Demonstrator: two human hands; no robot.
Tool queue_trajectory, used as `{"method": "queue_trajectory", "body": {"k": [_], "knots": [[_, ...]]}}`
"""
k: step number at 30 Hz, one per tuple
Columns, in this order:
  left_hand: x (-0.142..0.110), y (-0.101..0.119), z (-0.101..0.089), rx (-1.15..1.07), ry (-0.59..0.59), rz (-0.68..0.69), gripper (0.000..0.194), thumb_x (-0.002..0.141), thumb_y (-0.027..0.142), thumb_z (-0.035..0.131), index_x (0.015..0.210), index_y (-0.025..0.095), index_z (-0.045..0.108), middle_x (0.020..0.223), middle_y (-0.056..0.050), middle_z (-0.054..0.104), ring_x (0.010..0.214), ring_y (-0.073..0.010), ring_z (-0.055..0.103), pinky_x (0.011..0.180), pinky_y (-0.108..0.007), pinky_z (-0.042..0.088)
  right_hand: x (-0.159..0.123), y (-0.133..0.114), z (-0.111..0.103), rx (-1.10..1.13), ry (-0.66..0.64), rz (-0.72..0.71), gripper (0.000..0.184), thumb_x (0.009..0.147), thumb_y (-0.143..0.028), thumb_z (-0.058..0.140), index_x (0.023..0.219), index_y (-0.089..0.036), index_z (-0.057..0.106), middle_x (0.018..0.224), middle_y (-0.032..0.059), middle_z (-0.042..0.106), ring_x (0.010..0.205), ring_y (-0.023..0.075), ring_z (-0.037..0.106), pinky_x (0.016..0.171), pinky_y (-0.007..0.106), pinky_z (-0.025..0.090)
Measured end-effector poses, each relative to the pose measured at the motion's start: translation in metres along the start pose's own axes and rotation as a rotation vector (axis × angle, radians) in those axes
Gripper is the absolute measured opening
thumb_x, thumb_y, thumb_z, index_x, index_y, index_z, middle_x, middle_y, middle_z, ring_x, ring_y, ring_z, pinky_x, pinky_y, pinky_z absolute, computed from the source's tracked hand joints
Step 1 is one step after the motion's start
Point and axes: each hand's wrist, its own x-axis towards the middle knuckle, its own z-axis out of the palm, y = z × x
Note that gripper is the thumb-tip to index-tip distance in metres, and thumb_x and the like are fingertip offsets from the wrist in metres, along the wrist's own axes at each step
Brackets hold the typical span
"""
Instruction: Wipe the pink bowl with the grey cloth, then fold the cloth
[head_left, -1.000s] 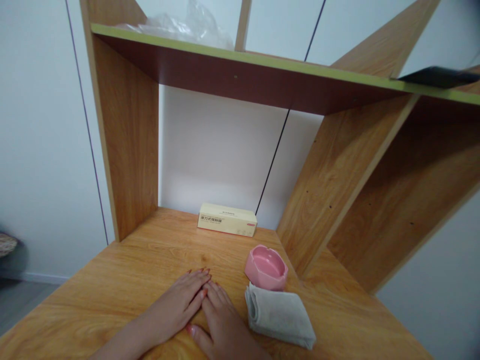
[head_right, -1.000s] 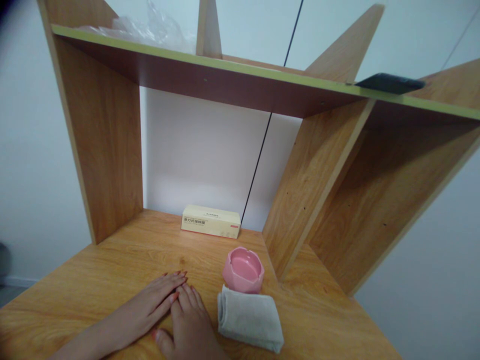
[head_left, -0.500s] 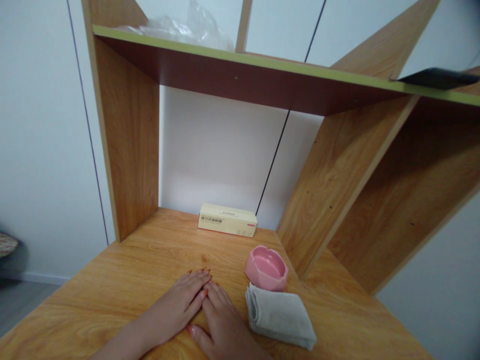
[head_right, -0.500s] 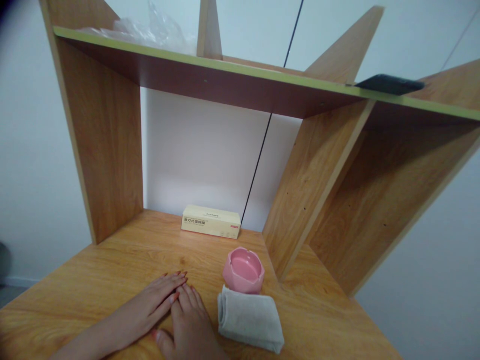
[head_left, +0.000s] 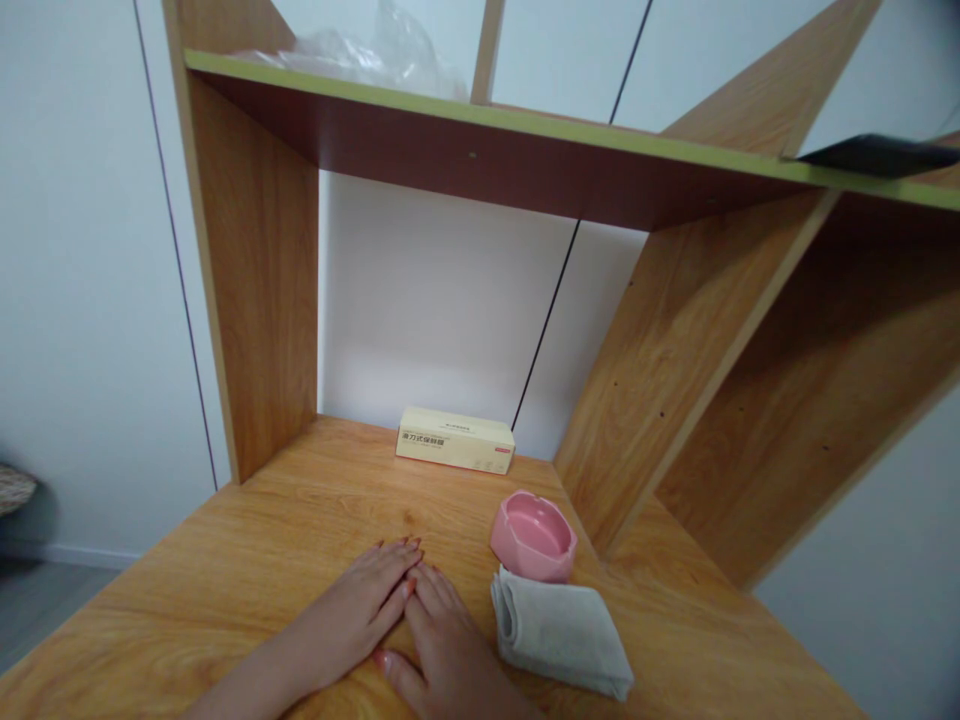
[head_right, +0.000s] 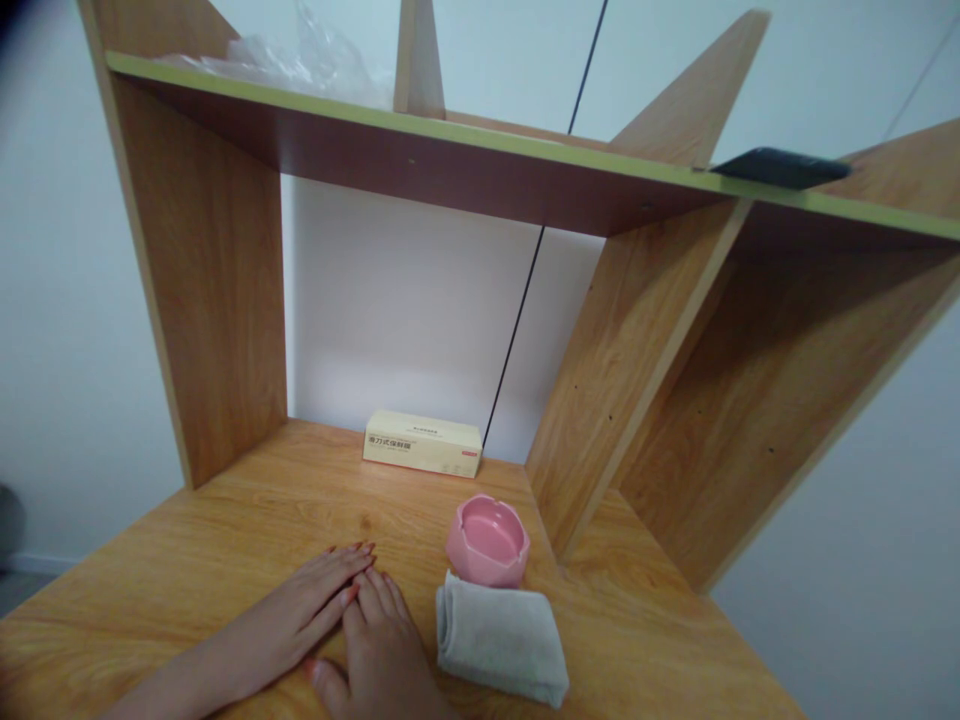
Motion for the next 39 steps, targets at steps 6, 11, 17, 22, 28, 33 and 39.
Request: {"method": "queue_trajectory", "body": {"k": [6, 11, 17, 22, 28, 33, 39], "knots": [[-0.0011, 0.0015, -0.0013, 0.000, 0.012, 0.007, 0.039, 0.090, 0.035, 0.035, 0.126, 0.022, 0.045, 0.129, -0.005, 0.048, 0.118, -0.0176, 0.043, 0.104, -0.039, 0.030, -0.0001, -0.0020, -0.0022, -0.004, -0.009, 0.022, 0.063, 0.082, -0.042, 0.044, 0.132, -0.006, 0.033, 0.140, 0.0135, 0.029, 0.130, 0.0208, 0.022, 0.109, 0.034, 0.016], [-0.0010, 0.0011, -0.0012, -0.010, 0.021, 0.014, 0.040, 0.090, 0.036, 0.035, 0.126, 0.022, 0.045, 0.128, -0.005, 0.049, 0.118, -0.0181, 0.044, 0.103, -0.039, 0.030, 0.0010, -0.0028, -0.0034, 0.003, -0.016, 0.021, 0.062, 0.082, -0.043, 0.045, 0.130, -0.006, 0.036, 0.139, 0.0132, 0.032, 0.129, 0.0206, 0.024, 0.109, 0.033, 0.017], [-0.0005, 0.0023, -0.0018, -0.006, 0.015, 0.006, 0.040, 0.090, 0.036, 0.034, 0.125, 0.022, 0.046, 0.129, -0.006, 0.048, 0.118, -0.0182, 0.044, 0.103, -0.039, 0.031, 0.0016, -0.0013, -0.0021, 0.000, -0.010, 0.013, 0.063, 0.081, -0.041, 0.046, 0.133, -0.008, 0.033, 0.140, 0.0134, 0.030, 0.129, 0.0225, 0.023, 0.108, 0.037, 0.017], [-0.0007, 0.0049, -0.0044, -0.014, 0.005, 0.000, 0.041, 0.090, 0.037, 0.034, 0.125, 0.020, 0.046, 0.128, -0.006, 0.048, 0.118, -0.0187, 0.043, 0.103, -0.039, 0.031, 0.0014, 0.0008, 0.0003, 0.004, -0.003, 0.011, 0.060, 0.081, -0.040, 0.046, 0.130, -0.008, 0.037, 0.138, 0.0143, 0.032, 0.129, 0.0232, 0.024, 0.108, 0.038, 0.017], [-0.0013, 0.0027, -0.0025, 0.003, -0.010, -0.006, 0.041, 0.090, 0.036, 0.033, 0.126, 0.020, 0.045, 0.129, -0.007, 0.047, 0.119, -0.0184, 0.043, 0.103, -0.039, 0.031, 0.0009, -0.0002, -0.0014, 0.015, -0.014, 0.010, 0.061, 0.081, -0.042, 0.044, 0.130, -0.007, 0.037, 0.139, 0.0138, 0.031, 0.129, 0.0219, 0.022, 0.108, 0.036, 0.016], [-0.0007, 0.0047, -0.0038, 0.019, 0.000, -0.004, 0.041, 0.090, 0.036, 0.033, 0.126, 0.020, 0.045, 0.129, -0.006, 0.048, 0.119, -0.0180, 0.043, 0.103, -0.038, 0.031, 0.0014, -0.0012, -0.0035, 0.003, -0.022, 0.020, 0.063, 0.081, -0.043, 0.045, 0.131, -0.006, 0.036, 0.139, 0.0134, 0.031, 0.129, 0.0216, 0.022, 0.109, 0.035, 0.016], [-0.0018, 0.0024, -0.0010, -0.013, 0.036, 0.011, 0.040, 0.090, 0.036, 0.035, 0.125, 0.022, 0.046, 0.128, -0.005, 0.049, 0.118, -0.0179, 0.044, 0.104, -0.038, 0.031, 0.0010, -0.0011, -0.0038, 0.021, -0.020, 0.022, 0.062, 0.081, -0.041, 0.046, 0.131, -0.006, 0.035, 0.139, 0.0136, 0.031, 0.129, 0.0222, 0.023, 0.108, 0.035, 0.017]]}}
